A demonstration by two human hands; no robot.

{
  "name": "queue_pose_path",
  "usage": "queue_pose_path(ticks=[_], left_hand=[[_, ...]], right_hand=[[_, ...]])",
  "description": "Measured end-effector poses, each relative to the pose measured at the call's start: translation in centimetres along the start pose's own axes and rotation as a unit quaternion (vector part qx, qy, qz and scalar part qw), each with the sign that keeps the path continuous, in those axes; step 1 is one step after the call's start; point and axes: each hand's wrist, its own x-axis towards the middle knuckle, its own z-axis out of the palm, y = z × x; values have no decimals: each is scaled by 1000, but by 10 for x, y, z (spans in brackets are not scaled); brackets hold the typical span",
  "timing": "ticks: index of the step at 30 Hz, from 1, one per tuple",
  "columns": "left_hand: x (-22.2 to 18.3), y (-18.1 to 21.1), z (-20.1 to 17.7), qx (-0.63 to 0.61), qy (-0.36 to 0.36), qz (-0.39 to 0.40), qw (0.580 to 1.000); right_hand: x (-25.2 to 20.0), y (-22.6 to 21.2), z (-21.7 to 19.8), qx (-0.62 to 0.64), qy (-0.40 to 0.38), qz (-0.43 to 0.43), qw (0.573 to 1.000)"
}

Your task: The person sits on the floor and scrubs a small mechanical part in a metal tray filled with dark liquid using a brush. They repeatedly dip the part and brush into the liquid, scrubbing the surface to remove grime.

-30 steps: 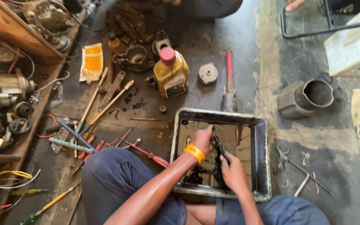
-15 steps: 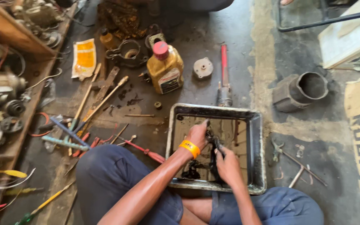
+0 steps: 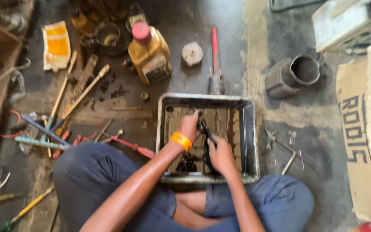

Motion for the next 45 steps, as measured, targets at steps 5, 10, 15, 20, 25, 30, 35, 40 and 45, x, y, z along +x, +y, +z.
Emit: queue_pose_path(ticks=[5,10,15,20,25,30,35,40,45], left_hand=[[6,0,-10,37,36,50,997],[8,-7,-4,27,20,20,999],[5,-24,15,40,19,59,997],[28,-22,1,51,34,77,995],[4,-22,15,14,17,29,999],[9,-23,11,53,37,53,997],[11,-19,9,13,30,31,999],[1,-15,5,46,9,4,999],[16,-6,-9,16,29,42,999]], right_hand=[[11,-2,-1,0,-23,37,999],[12,-1,0,7,-23,20,1000],[8,13,8,17,-15,6,1000],[30,12,14,18,24,-62,998],[7,26,14,-17,-14,16,1000],[11,9,7,-3,-21,57,998],[9,-5,5,-14,-18,47,999],[0,-1,9,-13,0,2,1000],[11,-1,6,-4,9,46,999]])
